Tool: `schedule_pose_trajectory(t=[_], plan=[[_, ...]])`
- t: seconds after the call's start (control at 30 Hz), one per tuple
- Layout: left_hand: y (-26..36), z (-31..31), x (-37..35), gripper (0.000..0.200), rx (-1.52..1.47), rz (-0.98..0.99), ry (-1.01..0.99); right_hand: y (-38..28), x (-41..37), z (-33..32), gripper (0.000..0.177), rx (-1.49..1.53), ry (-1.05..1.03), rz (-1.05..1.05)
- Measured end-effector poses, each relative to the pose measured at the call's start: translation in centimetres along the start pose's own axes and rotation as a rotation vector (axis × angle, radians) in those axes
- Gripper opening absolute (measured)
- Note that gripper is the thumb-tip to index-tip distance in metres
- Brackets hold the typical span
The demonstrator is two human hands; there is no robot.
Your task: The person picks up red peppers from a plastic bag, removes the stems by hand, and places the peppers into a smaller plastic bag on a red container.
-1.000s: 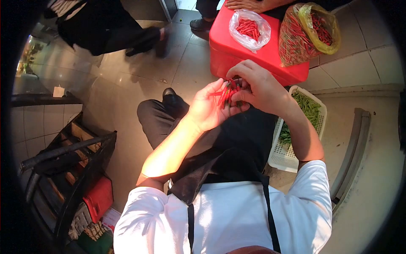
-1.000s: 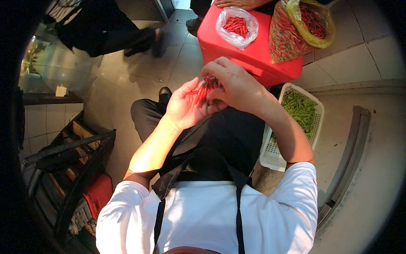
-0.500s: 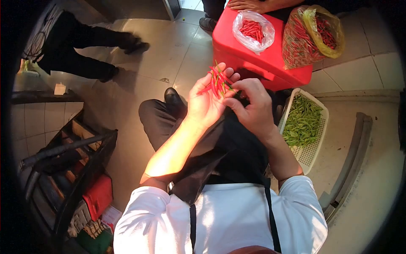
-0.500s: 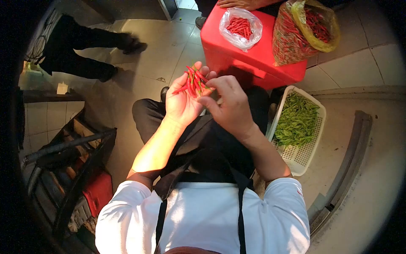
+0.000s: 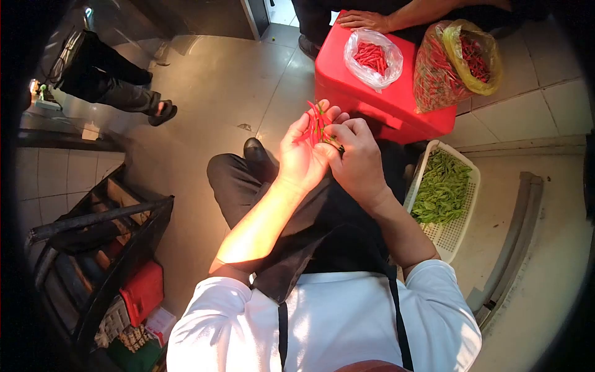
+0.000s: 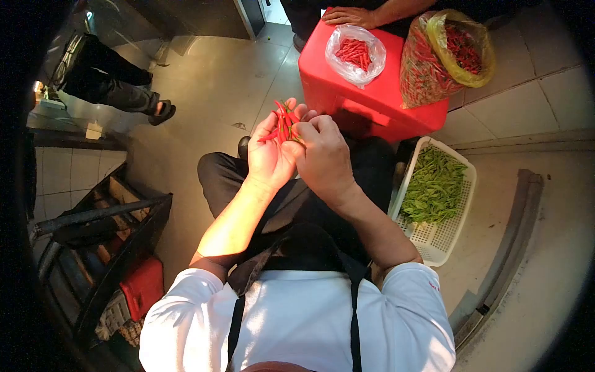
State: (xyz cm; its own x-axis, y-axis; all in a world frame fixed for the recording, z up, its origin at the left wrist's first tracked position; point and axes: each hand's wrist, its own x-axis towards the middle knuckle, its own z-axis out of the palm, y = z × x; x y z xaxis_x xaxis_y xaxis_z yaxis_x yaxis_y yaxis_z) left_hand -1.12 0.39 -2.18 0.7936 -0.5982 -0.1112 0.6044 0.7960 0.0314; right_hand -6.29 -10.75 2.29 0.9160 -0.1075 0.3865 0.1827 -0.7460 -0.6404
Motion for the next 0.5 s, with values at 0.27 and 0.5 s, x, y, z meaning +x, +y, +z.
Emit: schedule_pose_trajectory(t=[0.27,0.5], plan=[[-0.4,-0.9,-0.1,0.04,0.06,0.037,0.033,0.0,0.1,1.3,0.02,0.012,0.011,0.125],[0.6,-2.4,-0.5,0.038,-0.03,-0.041,-0.082,0.1,0.4,0.6,0.022,0.182,0.081,0.037]])
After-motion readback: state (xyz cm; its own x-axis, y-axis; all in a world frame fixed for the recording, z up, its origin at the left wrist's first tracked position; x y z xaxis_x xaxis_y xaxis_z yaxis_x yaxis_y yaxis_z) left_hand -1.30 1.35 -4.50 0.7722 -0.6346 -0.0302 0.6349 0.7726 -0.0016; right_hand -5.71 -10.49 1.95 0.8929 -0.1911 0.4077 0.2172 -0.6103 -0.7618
